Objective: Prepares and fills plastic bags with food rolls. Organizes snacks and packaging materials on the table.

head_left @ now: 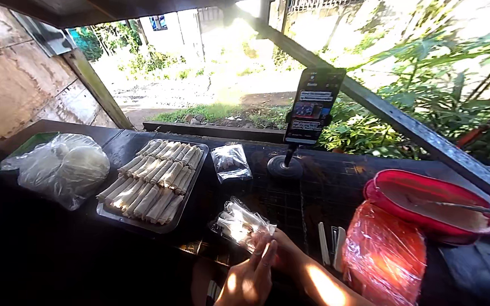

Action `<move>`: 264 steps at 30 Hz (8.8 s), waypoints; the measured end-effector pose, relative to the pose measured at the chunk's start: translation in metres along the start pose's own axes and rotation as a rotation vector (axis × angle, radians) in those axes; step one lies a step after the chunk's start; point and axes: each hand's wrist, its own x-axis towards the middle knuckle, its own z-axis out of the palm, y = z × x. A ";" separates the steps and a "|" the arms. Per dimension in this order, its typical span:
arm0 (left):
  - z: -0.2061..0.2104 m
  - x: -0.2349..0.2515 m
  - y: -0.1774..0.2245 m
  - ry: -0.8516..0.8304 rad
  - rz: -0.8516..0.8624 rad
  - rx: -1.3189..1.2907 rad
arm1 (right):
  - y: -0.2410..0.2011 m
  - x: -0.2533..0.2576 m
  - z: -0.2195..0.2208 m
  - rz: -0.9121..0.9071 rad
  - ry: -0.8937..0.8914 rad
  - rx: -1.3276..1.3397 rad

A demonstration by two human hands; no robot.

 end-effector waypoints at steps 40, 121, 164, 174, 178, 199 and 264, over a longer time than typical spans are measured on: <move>-0.026 0.111 -0.093 -0.394 -0.826 -0.308 | 0.000 0.012 -0.067 -1.008 0.309 -1.476; 0.012 -0.027 0.004 0.223 -0.414 0.354 | 0.048 0.044 -0.010 -1.471 0.110 -1.612; 0.022 -0.004 -0.003 -0.067 -0.136 0.359 | 0.028 0.005 -0.072 -1.321 0.220 -1.573; 0.028 0.002 -0.010 0.145 -0.190 0.459 | 0.031 0.005 -0.082 -1.322 0.169 -1.499; 0.041 0.014 -0.020 0.151 -0.158 0.545 | 0.031 0.006 -0.082 -1.354 0.140 -1.455; 0.049 0.041 -0.022 0.055 -0.295 0.496 | 0.029 0.010 -0.089 -1.361 0.032 -1.304; -0.003 -0.036 -0.028 0.272 -0.043 0.220 | 0.031 0.019 -0.063 -1.362 -0.142 -1.641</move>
